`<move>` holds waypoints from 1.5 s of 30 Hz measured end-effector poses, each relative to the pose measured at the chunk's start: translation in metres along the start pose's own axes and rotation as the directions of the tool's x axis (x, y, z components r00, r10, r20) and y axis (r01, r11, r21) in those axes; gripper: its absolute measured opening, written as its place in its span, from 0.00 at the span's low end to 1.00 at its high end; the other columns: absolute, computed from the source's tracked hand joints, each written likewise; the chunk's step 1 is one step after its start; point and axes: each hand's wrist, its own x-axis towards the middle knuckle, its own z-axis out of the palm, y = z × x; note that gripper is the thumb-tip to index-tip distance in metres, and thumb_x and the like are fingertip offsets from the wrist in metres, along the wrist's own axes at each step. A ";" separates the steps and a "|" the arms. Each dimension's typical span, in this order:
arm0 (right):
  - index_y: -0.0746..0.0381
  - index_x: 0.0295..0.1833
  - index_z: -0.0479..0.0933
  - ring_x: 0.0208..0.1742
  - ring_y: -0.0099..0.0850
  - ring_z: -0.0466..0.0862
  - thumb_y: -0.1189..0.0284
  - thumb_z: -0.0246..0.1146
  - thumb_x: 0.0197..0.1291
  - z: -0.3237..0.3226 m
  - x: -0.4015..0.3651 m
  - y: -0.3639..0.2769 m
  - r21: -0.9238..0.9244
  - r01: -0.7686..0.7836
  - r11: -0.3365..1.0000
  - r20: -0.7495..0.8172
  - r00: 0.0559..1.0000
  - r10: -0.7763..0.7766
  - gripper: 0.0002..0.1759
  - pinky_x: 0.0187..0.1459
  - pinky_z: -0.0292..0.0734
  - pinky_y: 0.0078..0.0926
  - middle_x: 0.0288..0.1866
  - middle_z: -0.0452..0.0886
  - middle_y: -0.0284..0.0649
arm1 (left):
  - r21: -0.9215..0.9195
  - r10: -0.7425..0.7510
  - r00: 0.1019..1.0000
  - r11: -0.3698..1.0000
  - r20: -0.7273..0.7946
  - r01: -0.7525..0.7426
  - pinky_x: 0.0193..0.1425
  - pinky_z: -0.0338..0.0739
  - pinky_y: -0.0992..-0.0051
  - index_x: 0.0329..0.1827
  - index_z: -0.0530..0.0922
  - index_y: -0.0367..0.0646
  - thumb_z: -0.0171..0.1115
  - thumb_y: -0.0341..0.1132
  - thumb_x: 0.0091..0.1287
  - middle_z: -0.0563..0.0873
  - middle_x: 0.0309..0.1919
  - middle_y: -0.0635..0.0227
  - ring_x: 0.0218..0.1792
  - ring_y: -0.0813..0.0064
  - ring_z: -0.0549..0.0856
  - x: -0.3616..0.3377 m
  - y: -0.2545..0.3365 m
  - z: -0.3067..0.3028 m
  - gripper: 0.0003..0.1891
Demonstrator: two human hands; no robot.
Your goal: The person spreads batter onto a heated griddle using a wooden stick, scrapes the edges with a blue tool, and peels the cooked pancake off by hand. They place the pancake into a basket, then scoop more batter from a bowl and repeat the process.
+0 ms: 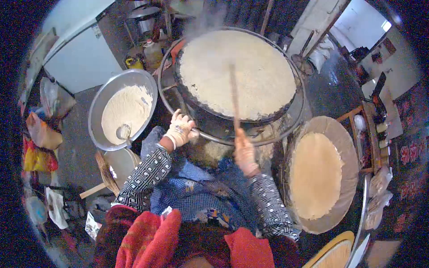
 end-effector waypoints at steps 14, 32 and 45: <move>0.38 0.73 0.57 0.40 0.46 0.85 0.67 0.49 0.67 -0.035 0.082 -0.034 -0.986 0.157 0.061 0.164 0.980 0.113 0.29 0.42 0.76 0.47 0.38 0.84 0.50 | -0.228 0.059 0.996 0.973 0.066 -0.042 0.72 0.51 0.49 0.47 0.79 0.43 0.58 0.57 0.61 0.80 0.43 0.57 0.54 0.55 0.76 0.010 0.118 0.018 0.26; 0.41 0.66 0.70 0.37 0.56 0.81 0.62 0.52 0.69 -0.167 0.059 -0.033 -0.951 -0.129 0.282 -0.221 0.919 -0.326 0.20 0.41 0.76 0.51 0.38 0.82 0.55 | -0.074 0.000 0.997 0.997 -0.073 -0.005 0.66 0.60 0.55 0.30 0.83 0.53 0.65 0.46 0.53 0.84 0.32 0.68 0.44 0.64 0.81 0.007 0.043 0.015 0.09; 0.65 0.61 0.75 0.57 0.33 0.80 0.68 0.55 0.69 0.010 -0.054 0.024 -0.031 0.157 0.987 0.107 0.982 -0.153 0.19 0.59 0.74 0.30 0.55 0.82 0.46 | -0.025 0.108 0.926 0.992 -0.362 -0.126 0.63 0.68 0.54 0.59 0.73 0.39 0.61 0.30 0.56 0.75 0.56 0.49 0.58 0.50 0.74 -0.022 0.003 -0.024 0.25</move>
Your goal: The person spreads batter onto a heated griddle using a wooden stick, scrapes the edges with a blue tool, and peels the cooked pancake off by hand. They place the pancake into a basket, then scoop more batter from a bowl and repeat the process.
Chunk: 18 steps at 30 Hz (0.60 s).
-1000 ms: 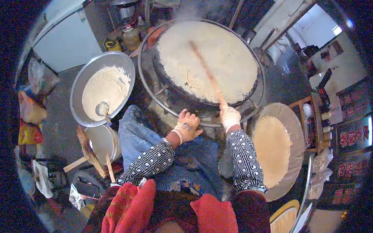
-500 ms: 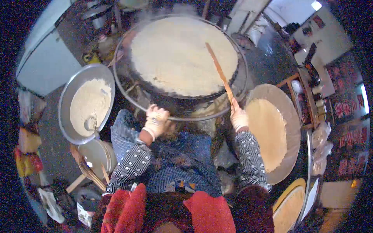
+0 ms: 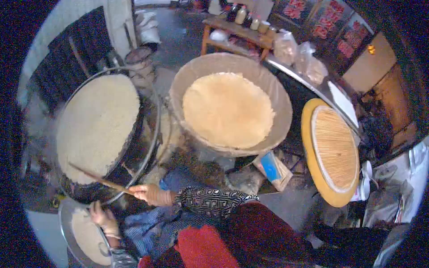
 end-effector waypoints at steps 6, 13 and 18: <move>0.66 0.57 0.76 0.43 0.43 0.86 0.72 0.56 0.65 -0.052 0.062 -0.012 -0.637 0.518 0.571 -0.008 0.737 -0.676 0.17 0.42 0.84 0.39 0.49 0.83 0.50 | -0.371 0.151 0.979 0.924 0.138 -0.090 0.64 0.66 0.55 0.60 0.71 0.40 0.62 0.33 0.57 0.77 0.54 0.51 0.57 0.50 0.74 0.037 0.112 0.014 0.26; 0.34 0.71 0.61 0.40 0.51 0.84 0.55 0.40 0.73 -0.228 0.109 -0.037 -0.940 0.004 0.341 0.007 1.000 0.006 0.22 0.40 0.77 0.49 0.39 0.83 0.54 | 0.170 -0.257 0.732 0.966 0.631 0.193 0.62 0.65 0.57 0.39 0.82 0.51 0.71 0.49 0.47 0.86 0.38 0.62 0.49 0.60 0.82 0.060 0.119 0.031 0.19; 0.33 0.69 0.65 0.44 0.49 0.83 0.53 0.43 0.71 -0.317 0.196 0.018 -0.954 -0.176 0.242 -0.184 0.983 -0.011 0.22 0.46 0.76 0.47 0.49 0.82 0.47 | 0.343 -0.287 0.685 0.938 0.669 0.058 0.63 0.63 0.59 0.32 0.85 0.53 0.65 0.48 0.48 0.87 0.35 0.63 0.49 0.61 0.81 0.068 0.086 0.068 0.13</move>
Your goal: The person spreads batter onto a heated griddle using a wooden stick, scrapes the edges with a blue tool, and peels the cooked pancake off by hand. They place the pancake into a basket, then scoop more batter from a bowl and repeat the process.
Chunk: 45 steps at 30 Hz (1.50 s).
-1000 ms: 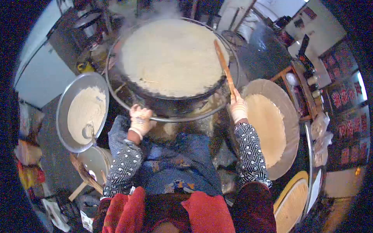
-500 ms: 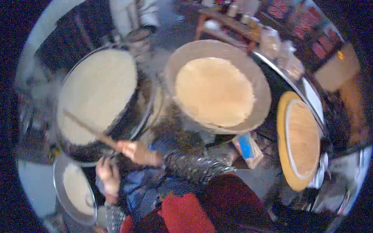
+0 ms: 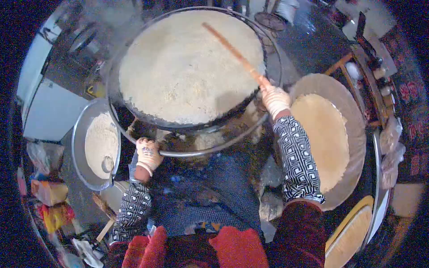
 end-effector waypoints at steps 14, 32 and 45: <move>0.50 0.67 0.70 0.43 0.53 0.83 0.61 0.51 0.72 -0.012 -0.150 0.106 0.443 0.139 0.886 -0.213 0.976 -0.047 0.21 0.42 0.77 0.43 0.43 0.82 0.56 | 0.340 0.108 0.994 0.935 -0.001 -0.102 0.64 0.63 0.63 0.34 0.86 0.56 0.62 0.44 0.50 0.87 0.36 0.68 0.51 0.64 0.80 -0.016 -0.023 0.006 0.11; 0.66 0.65 0.71 0.17 0.14 0.65 0.61 0.68 0.57 -0.102 -0.325 -0.084 0.874 -0.133 0.468 0.452 0.577 -0.680 0.33 0.16 0.55 0.12 0.29 0.78 0.30 | -0.496 0.280 0.790 0.652 -0.546 -0.574 0.47 0.78 0.60 0.39 0.83 0.46 0.60 0.51 0.57 0.84 0.37 0.61 0.41 0.63 0.85 -0.195 0.315 0.050 0.18; 0.54 0.65 0.72 0.44 0.39 0.85 0.61 0.59 0.66 -0.020 -0.460 -0.348 0.757 0.633 0.160 0.437 -0.309 -0.845 0.23 0.45 0.78 0.35 0.46 0.83 0.51 | -0.826 -0.003 0.977 0.534 -0.215 -0.180 0.56 0.77 0.59 0.57 0.76 0.41 0.57 0.43 0.62 0.81 0.52 0.53 0.53 0.57 0.82 -0.208 0.239 0.057 0.22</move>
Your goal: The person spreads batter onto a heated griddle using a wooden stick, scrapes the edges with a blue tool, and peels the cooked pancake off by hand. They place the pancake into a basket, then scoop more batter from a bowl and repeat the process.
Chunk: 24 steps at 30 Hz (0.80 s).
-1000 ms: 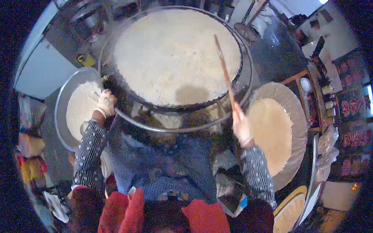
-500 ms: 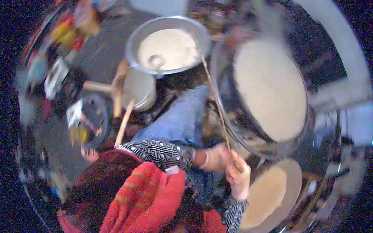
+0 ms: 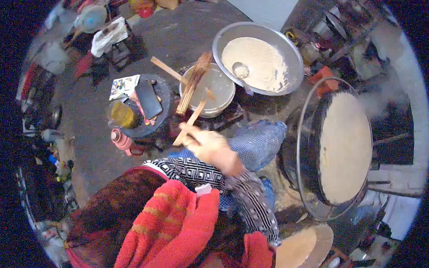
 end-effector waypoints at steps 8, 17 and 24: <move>0.67 0.39 0.79 0.31 0.25 0.80 0.58 0.48 0.72 0.003 -0.027 0.027 0.614 0.236 0.753 -0.338 0.941 -0.020 0.24 0.35 0.74 0.24 0.33 0.82 0.39 | 0.038 0.012 1.000 0.999 0.008 -0.012 0.58 0.76 0.60 0.57 0.76 0.39 0.55 0.41 0.66 0.82 0.52 0.53 0.53 0.58 0.81 -0.013 -0.003 -0.019 0.20; 0.70 0.27 0.79 0.25 0.48 0.81 0.52 0.58 0.57 0.017 -0.328 -0.012 0.520 0.773 0.363 -0.841 0.538 0.060 0.28 0.29 0.76 0.42 0.24 0.80 0.58 | 0.161 0.476 0.835 0.833 0.277 -0.529 0.60 0.74 0.61 0.57 0.76 0.36 0.53 0.39 0.70 0.82 0.52 0.53 0.54 0.59 0.81 -0.019 0.010 -0.060 0.18; 0.68 0.55 0.73 0.36 0.32 0.82 0.64 0.62 0.60 -0.005 -0.303 -0.014 0.651 0.634 0.417 -0.698 0.285 0.657 0.23 0.33 0.79 0.30 0.42 0.81 0.48 | 0.008 0.866 0.478 0.484 -0.146 -0.875 0.53 0.75 0.57 0.53 0.73 0.38 0.56 0.37 0.67 0.81 0.45 0.47 0.44 0.44 0.80 0.099 -0.071 0.028 0.16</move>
